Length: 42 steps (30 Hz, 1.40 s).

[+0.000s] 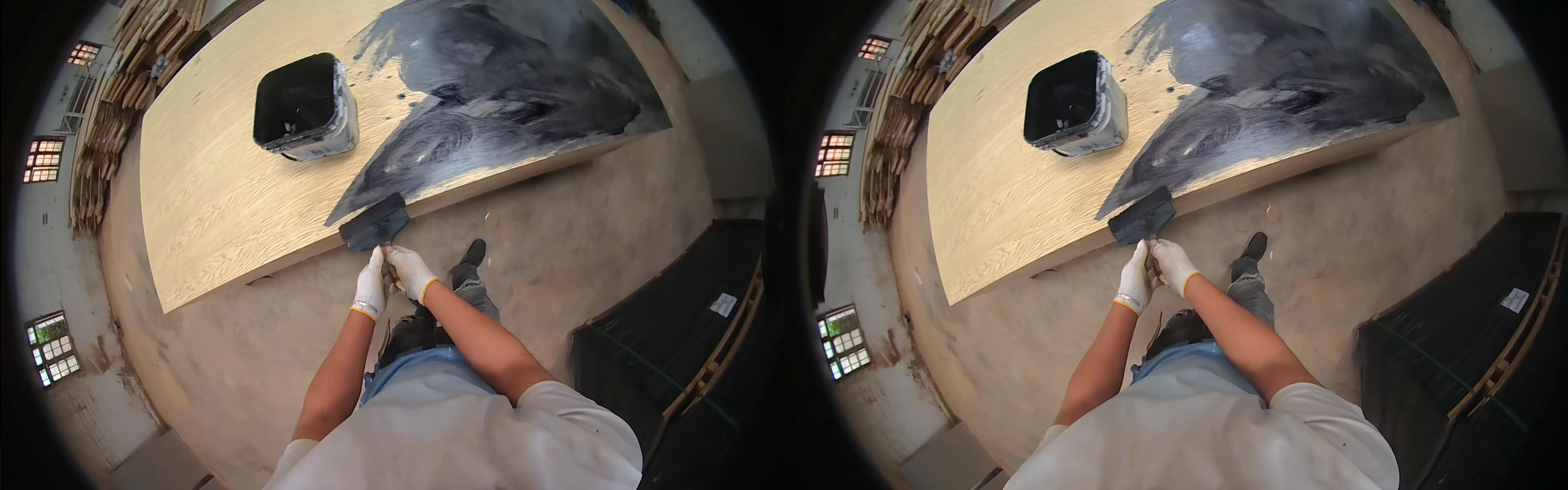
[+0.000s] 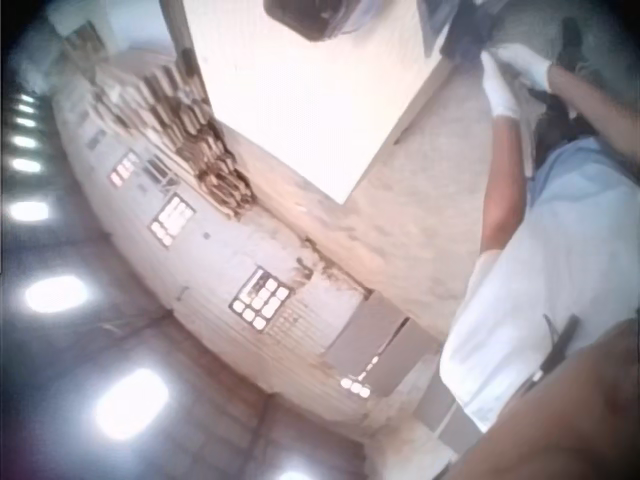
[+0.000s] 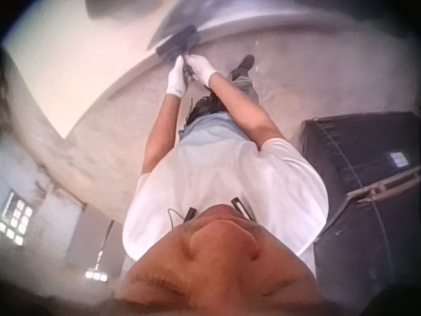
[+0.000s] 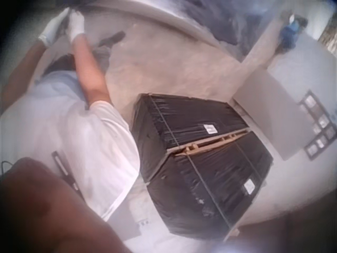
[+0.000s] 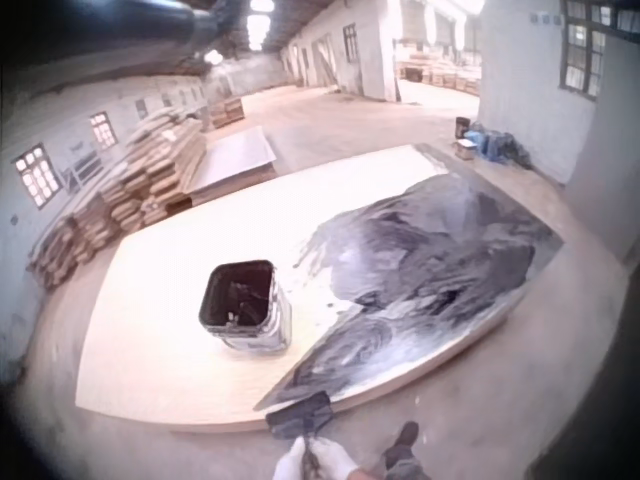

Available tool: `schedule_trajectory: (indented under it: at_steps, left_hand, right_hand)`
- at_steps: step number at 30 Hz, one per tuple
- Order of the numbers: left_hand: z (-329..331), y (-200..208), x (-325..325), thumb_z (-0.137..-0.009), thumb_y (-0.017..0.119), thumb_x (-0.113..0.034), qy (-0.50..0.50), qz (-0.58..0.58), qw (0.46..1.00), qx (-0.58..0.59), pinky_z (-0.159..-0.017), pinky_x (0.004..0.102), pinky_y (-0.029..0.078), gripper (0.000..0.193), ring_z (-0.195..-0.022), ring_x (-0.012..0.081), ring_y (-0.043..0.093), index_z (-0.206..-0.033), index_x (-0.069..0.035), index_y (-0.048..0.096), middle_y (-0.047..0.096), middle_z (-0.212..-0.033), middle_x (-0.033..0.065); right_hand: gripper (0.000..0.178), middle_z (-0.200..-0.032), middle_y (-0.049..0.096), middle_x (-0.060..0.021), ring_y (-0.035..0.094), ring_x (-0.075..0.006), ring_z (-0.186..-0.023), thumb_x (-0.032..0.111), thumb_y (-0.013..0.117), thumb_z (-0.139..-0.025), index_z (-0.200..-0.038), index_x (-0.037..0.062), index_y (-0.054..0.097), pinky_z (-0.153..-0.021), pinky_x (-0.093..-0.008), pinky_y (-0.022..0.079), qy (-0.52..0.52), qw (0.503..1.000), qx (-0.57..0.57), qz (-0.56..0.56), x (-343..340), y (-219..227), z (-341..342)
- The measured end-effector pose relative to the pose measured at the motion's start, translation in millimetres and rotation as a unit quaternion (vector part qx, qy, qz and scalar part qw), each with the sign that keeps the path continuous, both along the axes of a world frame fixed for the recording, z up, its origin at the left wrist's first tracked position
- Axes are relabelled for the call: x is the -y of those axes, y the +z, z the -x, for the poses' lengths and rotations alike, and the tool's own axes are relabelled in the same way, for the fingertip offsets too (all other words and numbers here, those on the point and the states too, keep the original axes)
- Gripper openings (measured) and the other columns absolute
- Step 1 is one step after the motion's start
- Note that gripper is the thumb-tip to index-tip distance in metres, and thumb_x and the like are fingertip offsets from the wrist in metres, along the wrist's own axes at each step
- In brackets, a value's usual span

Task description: The person applies black paint to a large wooden board using a brush. They repeatedly dip the brush into a paint container and spread the paint across the surface in broad strokes, gradually covering more area.

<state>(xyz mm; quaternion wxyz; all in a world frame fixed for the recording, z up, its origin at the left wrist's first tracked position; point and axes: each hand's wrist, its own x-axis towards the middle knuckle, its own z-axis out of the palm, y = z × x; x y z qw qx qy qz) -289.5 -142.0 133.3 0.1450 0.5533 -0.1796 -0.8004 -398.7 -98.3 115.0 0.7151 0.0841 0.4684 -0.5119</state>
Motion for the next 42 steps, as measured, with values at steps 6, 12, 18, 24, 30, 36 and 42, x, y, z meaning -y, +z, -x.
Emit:
schedule_trajectory:
  at_steps: [6, 12, 18, 24, 30, 36, 42]
  left_hand:
    - [80, -33, 5, -0.103, 0.057, -0.058, -0.135, 0.009, 0.986, 0.100, -0.046, 0.0321, 0.044, 0.047, -0.057, 0.0160, 0.060, -0.101, -0.012, 0.068, 0.068, -0.081, 0.0031]
    - [209, -37, -20, -0.105, 0.050, -0.056, -0.246, 0.087, 0.962, 0.080, -0.051, 0.0366, 0.044, 0.059, -0.055, 0.0160, 0.054, -0.094, -0.002, 0.072, 0.061, -0.069, 0.0050]
    - [184, -27, -17, -0.104, 0.058, -0.050, -0.151, 0.030, 0.980, 0.126, -0.064, 0.0338, 0.051, 0.048, -0.072, 0.0156, 0.063, -0.098, -0.005, 0.072, 0.069, -0.087, 0.0045]
    - [54, -38, 27, -0.101, 0.064, -0.052, 0.031, -0.008, 0.992, 0.125, -0.071, 0.0411, 0.059, 0.040, -0.081, 0.0223, 0.070, -0.108, -0.012, 0.067, 0.072, -0.093, 0.0067]
    - [56, -8, 37, -0.103, 0.056, -0.059, -0.120, 0.004, 0.979, 0.165, -0.059, 0.0386, 0.056, 0.048, -0.075, 0.0178, 0.068, -0.101, -0.013, 0.069, 0.071, -0.091, 0.0059]
    - [55, -35, 28, -0.103, 0.057, -0.053, -0.133, 0.043, 0.981, 0.133, -0.064, 0.0360, 0.055, 0.049, -0.077, 0.0194, 0.068, -0.102, -0.006, 0.071, 0.071, -0.089, 0.0075]
    - [59, -12, 19, -0.105, 0.046, -0.057, -0.227, 0.089, 0.950, 0.197, -0.077, 0.0409, 0.054, 0.066, -0.090, 0.0245, 0.070, -0.105, 0.003, 0.074, 0.074, -0.094, 0.0154]
  right_hand:
    - [0.028, -0.097, 0.068, -0.0058, 0.065, -0.0190, -0.075, 0.029, 0.052, -0.109, -0.123, 0.0078, 0.063, -0.058, -0.0369, 0.052, -0.026, 0.996, -0.064, -0.049, -24, 4, 72]
    - [0.032, -0.107, 0.070, -0.0088, 0.068, -0.0194, -0.091, 0.023, 0.049, -0.111, -0.132, 0.0030, 0.061, -0.076, -0.0360, 0.058, -0.184, 0.976, -0.089, -0.077, -55, 3, 166]
    - [0.040, -0.123, 0.068, -0.0140, 0.067, -0.0231, -0.105, 0.024, 0.049, -0.111, -0.142, 0.0009, 0.055, -0.086, -0.0353, 0.055, -0.099, 0.983, -0.097, -0.124, -38, 11, 147]
    - [0.040, -0.115, 0.072, -0.0278, 0.069, -0.0423, -0.110, 0.027, 0.049, -0.105, -0.128, -0.0029, 0.065, -0.096, -0.0482, 0.052, 0.062, 0.977, -0.197, -0.052, 26, -40, 16]
    - [0.037, -0.113, 0.071, -0.0238, 0.068, -0.0384, -0.109, 0.021, 0.049, -0.105, -0.133, -0.0003, 0.061, -0.098, -0.0449, 0.051, 0.039, 0.951, -0.301, -0.067, 14, -42, 6]
    - [0.036, -0.103, 0.070, -0.0105, 0.067, -0.0226, -0.075, 0.031, 0.047, -0.110, -0.136, 0.0086, 0.058, -0.054, -0.0372, 0.055, -0.043, 0.984, -0.134, -0.109, 10, -2, 19]
    - [0.029, -0.092, 0.068, -0.0061, 0.063, -0.0184, -0.064, 0.031, 0.045, -0.111, -0.125, 0.0113, 0.061, -0.047, -0.0345, 0.049, -0.064, 0.981, -0.128, -0.134, -1, 13, 19]
